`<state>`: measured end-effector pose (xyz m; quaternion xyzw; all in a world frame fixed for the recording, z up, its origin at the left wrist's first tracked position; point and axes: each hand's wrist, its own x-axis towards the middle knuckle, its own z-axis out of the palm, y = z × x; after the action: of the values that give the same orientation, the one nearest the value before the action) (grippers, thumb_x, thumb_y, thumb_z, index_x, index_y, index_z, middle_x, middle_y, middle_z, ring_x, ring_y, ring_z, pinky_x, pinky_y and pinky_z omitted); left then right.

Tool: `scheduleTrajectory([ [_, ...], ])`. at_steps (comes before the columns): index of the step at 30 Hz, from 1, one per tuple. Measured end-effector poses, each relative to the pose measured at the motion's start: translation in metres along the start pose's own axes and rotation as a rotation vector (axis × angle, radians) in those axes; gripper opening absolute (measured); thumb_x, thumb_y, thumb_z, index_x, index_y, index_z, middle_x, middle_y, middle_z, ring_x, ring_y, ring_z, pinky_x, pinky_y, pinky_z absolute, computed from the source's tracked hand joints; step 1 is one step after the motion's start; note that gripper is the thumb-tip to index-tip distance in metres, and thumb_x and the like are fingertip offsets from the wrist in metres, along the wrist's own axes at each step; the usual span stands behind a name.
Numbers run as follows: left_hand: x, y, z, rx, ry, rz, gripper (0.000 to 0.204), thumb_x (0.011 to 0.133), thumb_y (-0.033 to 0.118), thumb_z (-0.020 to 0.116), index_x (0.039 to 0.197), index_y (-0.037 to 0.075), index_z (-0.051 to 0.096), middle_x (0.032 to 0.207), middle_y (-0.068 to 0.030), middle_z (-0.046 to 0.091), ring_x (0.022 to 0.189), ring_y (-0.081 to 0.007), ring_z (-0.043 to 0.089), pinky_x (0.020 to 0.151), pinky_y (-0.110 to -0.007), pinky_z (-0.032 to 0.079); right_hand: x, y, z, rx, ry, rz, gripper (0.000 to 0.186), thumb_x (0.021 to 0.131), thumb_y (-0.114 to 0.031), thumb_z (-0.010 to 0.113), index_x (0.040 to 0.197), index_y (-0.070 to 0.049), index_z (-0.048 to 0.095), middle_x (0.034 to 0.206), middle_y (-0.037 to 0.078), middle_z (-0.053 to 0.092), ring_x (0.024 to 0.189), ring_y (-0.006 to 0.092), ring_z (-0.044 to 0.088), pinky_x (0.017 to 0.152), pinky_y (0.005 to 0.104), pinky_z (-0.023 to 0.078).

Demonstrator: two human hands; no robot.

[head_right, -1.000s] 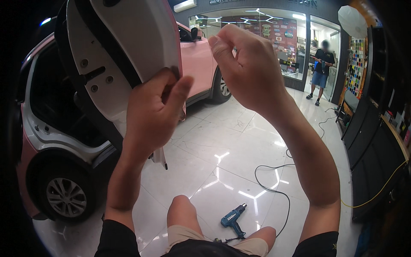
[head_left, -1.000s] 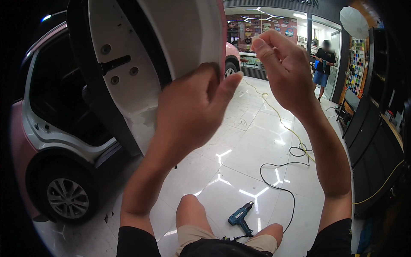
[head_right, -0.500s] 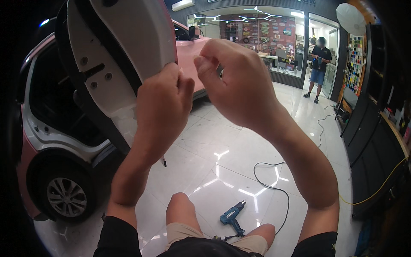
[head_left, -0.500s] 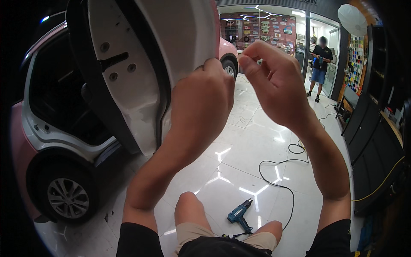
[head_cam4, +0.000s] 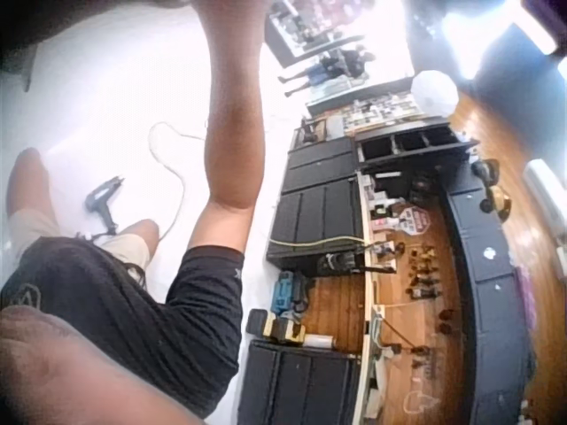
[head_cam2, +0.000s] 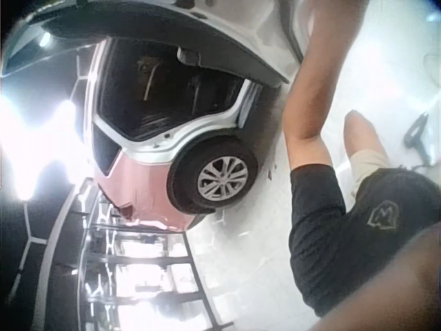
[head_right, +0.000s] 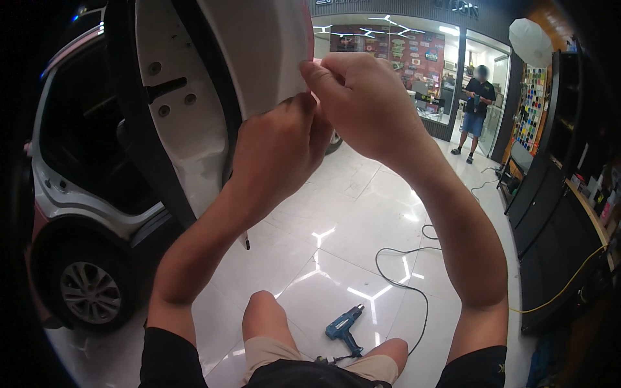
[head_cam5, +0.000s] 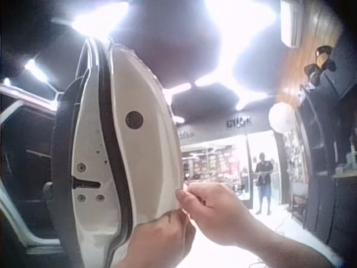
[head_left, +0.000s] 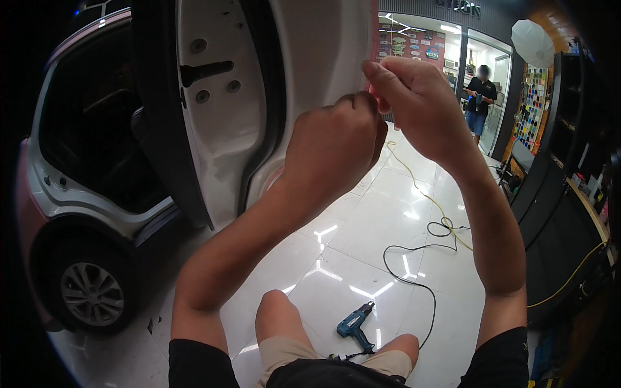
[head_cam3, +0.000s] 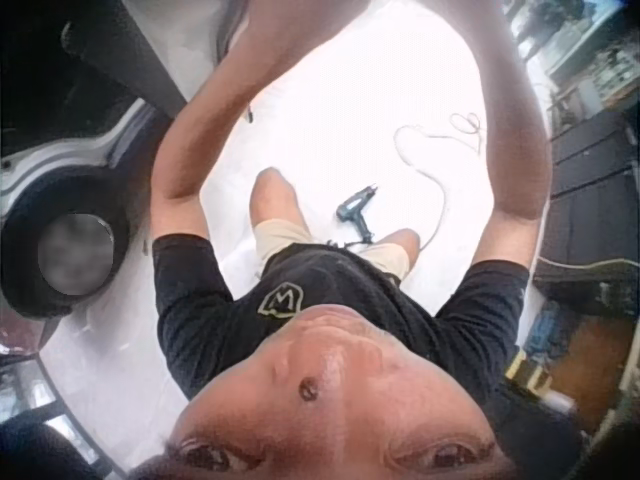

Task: The person applies a pink vinyl wrap to the exterior and interior edges of a car door. They smooth the material by hand, use a heat gun to warm the edges for better adhesion, and tuck the wrap into the door's crevices.

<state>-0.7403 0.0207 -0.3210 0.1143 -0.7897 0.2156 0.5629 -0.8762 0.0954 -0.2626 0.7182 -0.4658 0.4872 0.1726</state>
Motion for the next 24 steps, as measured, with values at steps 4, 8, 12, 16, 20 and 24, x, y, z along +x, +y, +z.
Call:
scheduleTrajectory([
  [4,-0.009,0.002,0.001,-0.057,0.048,0.03,0.017,0.092,0.019,0.072,0.087,0.004,0.065,0.079,-0.0106,0.066,0.06,-0.0264,0.068,0.054,-0.038,0.055,-0.001,-0.008,-0.008,0.024,-0.055,0.072,0.047,0.108,-0.035,0.052,0.084,0.002,0.068,0.058,0.01,0.058,0.056,0.0191,0.061,0.058,0.0403,0.046],
  [8,-0.023,0.004,0.001,-0.159,-0.006,-0.001,0.015,0.09,0.019,0.073,0.087,0.006,0.066,0.091,-0.0091,0.059,0.079,-0.025,0.066,0.061,-0.039,0.054,-0.007,-0.008,-0.008,-0.046,-0.062,0.035,0.048,0.106,-0.036,0.054,0.083,0.002,0.069,0.057,0.01,0.056,0.054,0.0205,0.058,0.057,0.0404,0.044],
  [12,-0.04,0.011,0.008,-0.213,0.004,-0.015,0.016,0.087,0.018,0.075,0.09,0.005,0.066,0.099,-0.0113,0.054,0.091,-0.0271,0.063,0.065,-0.039,0.054,-0.01,-0.002,0.0,-0.192,-0.067,0.019,0.046,0.102,-0.037,0.061,0.08,0.002,0.071,0.058,0.014,0.059,0.055,0.0264,0.063,0.058,0.0407,0.048],
  [16,-0.047,0.013,0.016,-0.259,0.072,-0.007,0.023,0.081,0.014,0.078,0.101,0.004,0.069,0.102,-0.0131,0.053,0.096,-0.0291,0.058,0.072,-0.042,0.052,-0.015,-0.02,0.014,-0.281,-0.055,0.039,0.037,0.098,-0.031,0.064,0.08,0.0,0.072,0.062,0.015,0.066,0.059,0.0338,0.07,0.062,0.0422,0.055],
  [20,-0.054,0.01,0.011,-0.25,-0.022,0.015,0.036,0.084,0.014,0.075,0.117,0.003,0.067,0.114,-0.0152,0.05,0.102,-0.0327,0.055,0.082,-0.045,0.053,-0.027,-0.027,0.024,-0.612,0.021,-0.082,0.027,0.097,-0.022,0.062,0.08,-0.003,0.071,0.064,0.014,0.068,0.061,0.0322,0.072,0.058,0.0428,0.057],
  [24,-0.058,0.007,0.014,-0.292,-0.069,0.016,0.036,0.083,0.013,0.075,0.116,0.004,0.067,0.113,-0.0139,0.049,0.099,-0.0311,0.054,0.081,-0.044,0.052,-0.03,-0.02,0.027,-0.769,0.067,-0.251,0.022,0.096,-0.019,0.061,0.081,-0.004,0.068,0.065,0.012,0.067,0.059,0.0304,0.072,0.053,0.0414,0.056],
])
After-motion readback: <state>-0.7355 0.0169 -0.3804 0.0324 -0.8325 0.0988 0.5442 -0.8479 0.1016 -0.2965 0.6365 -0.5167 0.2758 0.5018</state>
